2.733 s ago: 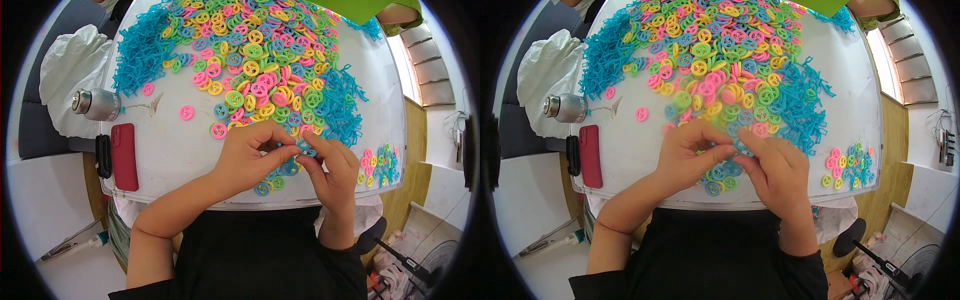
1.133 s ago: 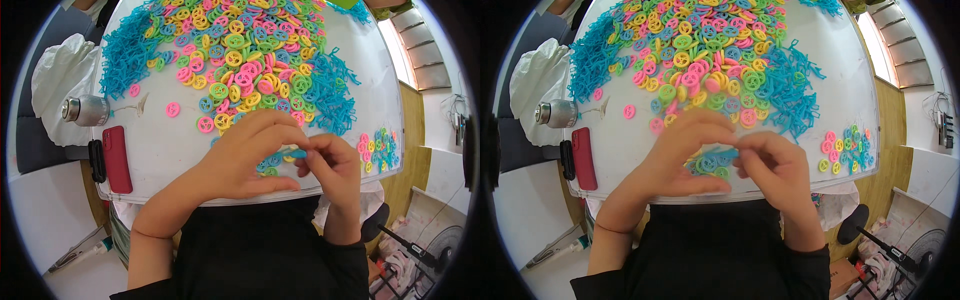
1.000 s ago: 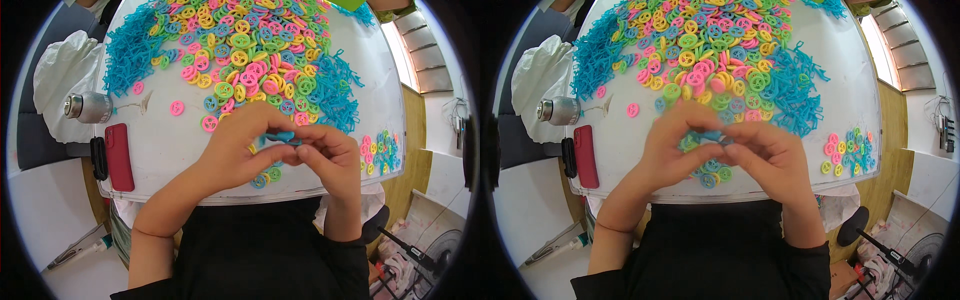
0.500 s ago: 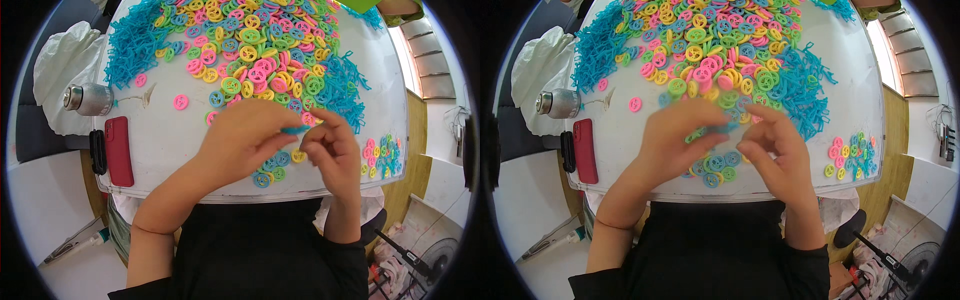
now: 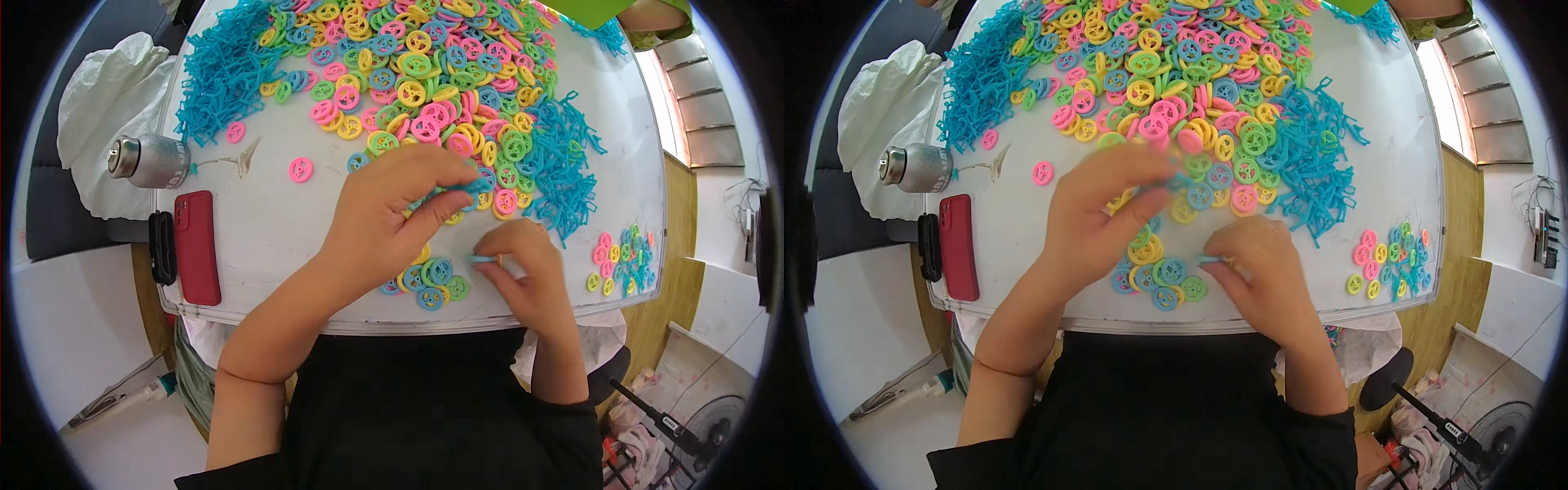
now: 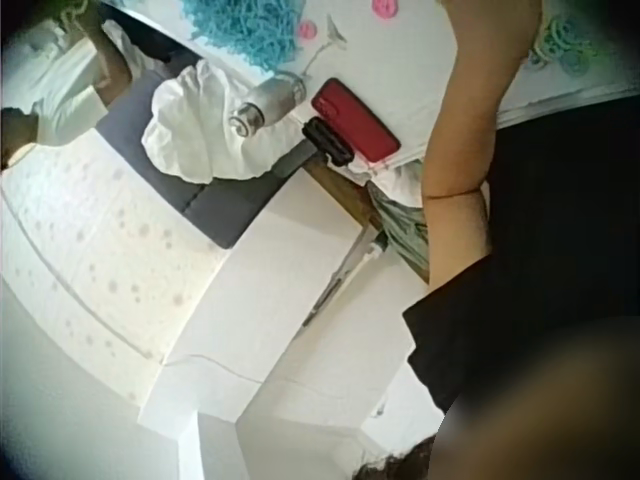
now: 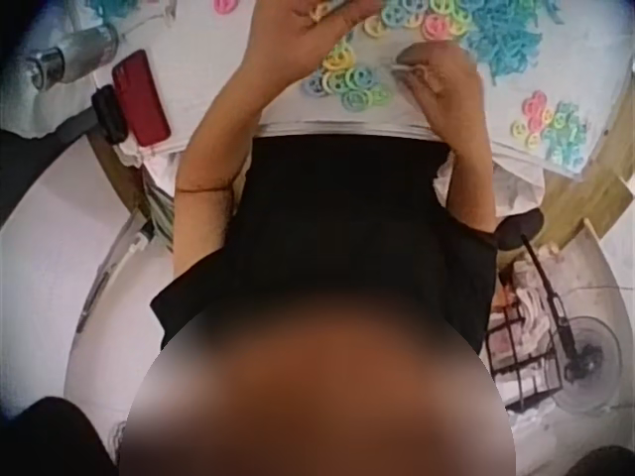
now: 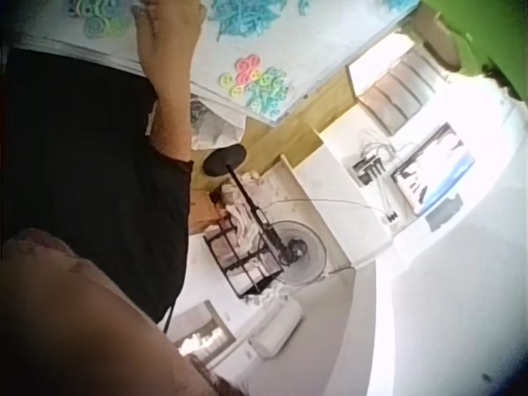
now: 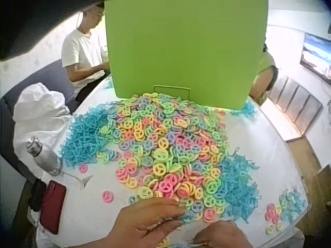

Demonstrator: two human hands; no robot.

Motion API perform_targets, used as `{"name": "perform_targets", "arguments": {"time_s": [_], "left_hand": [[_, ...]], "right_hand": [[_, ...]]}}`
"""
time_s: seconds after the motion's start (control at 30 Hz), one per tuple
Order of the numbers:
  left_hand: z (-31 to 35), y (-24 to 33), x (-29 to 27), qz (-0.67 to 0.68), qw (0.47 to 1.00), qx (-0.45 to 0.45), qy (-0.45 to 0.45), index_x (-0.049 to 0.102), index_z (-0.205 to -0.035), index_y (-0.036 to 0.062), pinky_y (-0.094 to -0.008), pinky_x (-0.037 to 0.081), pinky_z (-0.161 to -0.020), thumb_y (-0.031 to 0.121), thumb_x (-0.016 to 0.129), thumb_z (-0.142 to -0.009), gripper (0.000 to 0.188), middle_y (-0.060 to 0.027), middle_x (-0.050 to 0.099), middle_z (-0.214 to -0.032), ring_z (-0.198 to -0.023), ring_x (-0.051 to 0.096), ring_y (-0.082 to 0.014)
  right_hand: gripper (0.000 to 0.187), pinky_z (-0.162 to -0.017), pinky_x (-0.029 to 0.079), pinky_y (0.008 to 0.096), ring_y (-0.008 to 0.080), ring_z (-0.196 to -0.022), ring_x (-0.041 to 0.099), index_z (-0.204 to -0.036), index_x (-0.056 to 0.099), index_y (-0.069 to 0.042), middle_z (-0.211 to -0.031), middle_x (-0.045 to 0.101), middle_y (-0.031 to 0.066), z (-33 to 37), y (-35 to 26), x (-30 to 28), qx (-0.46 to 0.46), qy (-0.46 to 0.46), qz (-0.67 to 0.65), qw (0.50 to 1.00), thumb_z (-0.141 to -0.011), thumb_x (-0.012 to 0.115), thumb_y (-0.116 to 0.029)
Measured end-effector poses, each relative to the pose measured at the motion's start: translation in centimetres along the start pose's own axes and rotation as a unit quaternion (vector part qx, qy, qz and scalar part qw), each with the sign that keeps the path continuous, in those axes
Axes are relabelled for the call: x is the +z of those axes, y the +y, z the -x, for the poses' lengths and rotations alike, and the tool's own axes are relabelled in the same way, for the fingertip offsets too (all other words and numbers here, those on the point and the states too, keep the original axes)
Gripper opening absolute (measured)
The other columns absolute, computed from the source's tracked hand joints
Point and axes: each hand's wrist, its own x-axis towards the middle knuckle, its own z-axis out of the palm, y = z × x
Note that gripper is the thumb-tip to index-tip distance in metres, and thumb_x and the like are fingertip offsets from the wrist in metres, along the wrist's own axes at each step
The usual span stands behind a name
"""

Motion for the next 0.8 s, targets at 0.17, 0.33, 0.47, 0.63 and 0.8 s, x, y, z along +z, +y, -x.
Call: {"name": "perform_targets", "arguments": {"time_s": [0.17,0.33,0.47,0.63,0.8], "left_hand": [[0.5,0.4,0.9,0.044,0.999,-0.023,-0.014,0.072,-0.101,0.0038,-0.033,0.054,-0.074,0.004,0.076,-0.081,0.02,-0.0099,0.071,-0.091,-0.085,0.069,-0.0255],[0.7,0.4,1.5,0.049,0.998,-0.009,-0.025,0.073,-0.102,0.0048,-0.0338,0.054,-0.07,0.005,0.077,-0.082,0.021,-0.0103,0.071,-0.09,-0.082,0.069,-0.0246],[1.0,0.9,1.5,-0.025,0.999,0.037,-0.015,0.073,-0.102,0.0057,-0.0353,0.054,-0.069,0.004,0.076,-0.078,0.025,-0.0106,0.07,-0.095,-0.082,0.068,-0.0255],[1.2,0.8,1.9,-0.101,0.986,0.131,0.002,0.072,-0.1,0.0072,-0.04,0.055,-0.071,0.006,0.074,-0.075,0.026,-0.0095,0.069,-0.099,-0.084,0.068,-0.0263],[1.1,0.8,1.5,-0.155,0.973,0.168,0.004,0.067,-0.108,0.0076,-0.0437,0.054,-0.075,0.009,0.075,-0.076,0.033,-0.0092,0.069,-0.1,-0.086,0.068,-0.0269]], "right_hand": [[0.025,-0.083,0.054,0.0276,0.0134,-0.092,0.066,-0.111,0.064,0.004,-0.108,0.068,0.0078,-0.7,-1.1,-0.7,0.184,0.193,-0.54,0.799,-0.087,0.072,0.002],[0.017,-0.081,0.059,0.0323,0.0181,-0.089,0.069,-0.11,0.061,0.003,-0.103,0.07,0.0119,-2.4,-1.7,-0.3,0.169,0.197,-0.597,0.759,-0.094,0.065,-0.003],[0.011,-0.076,0.062,0.0354,0.0193,-0.09,0.071,-0.104,0.059,0.0,-0.099,0.07,0.0113,-2.6,-2.1,0.0,0.204,0.209,-0.627,0.722,-0.099,0.06,-0.009],[0.011,-0.075,0.063,0.0355,0.0183,-0.087,0.071,-0.102,0.058,-0.002,-0.096,0.069,0.0084,-2.7,-1.9,0.8,0.219,0.218,-0.654,0.69,-0.101,0.058,-0.013],[0.013,-0.073,0.062,0.0306,0.0134,-0.083,0.068,-0.11,0.06,0.0,-0.096,0.068,0.0074,-3.0,-3.1,0.6,0.202,0.274,-0.504,0.794,-0.1,0.059,-0.008]]}}
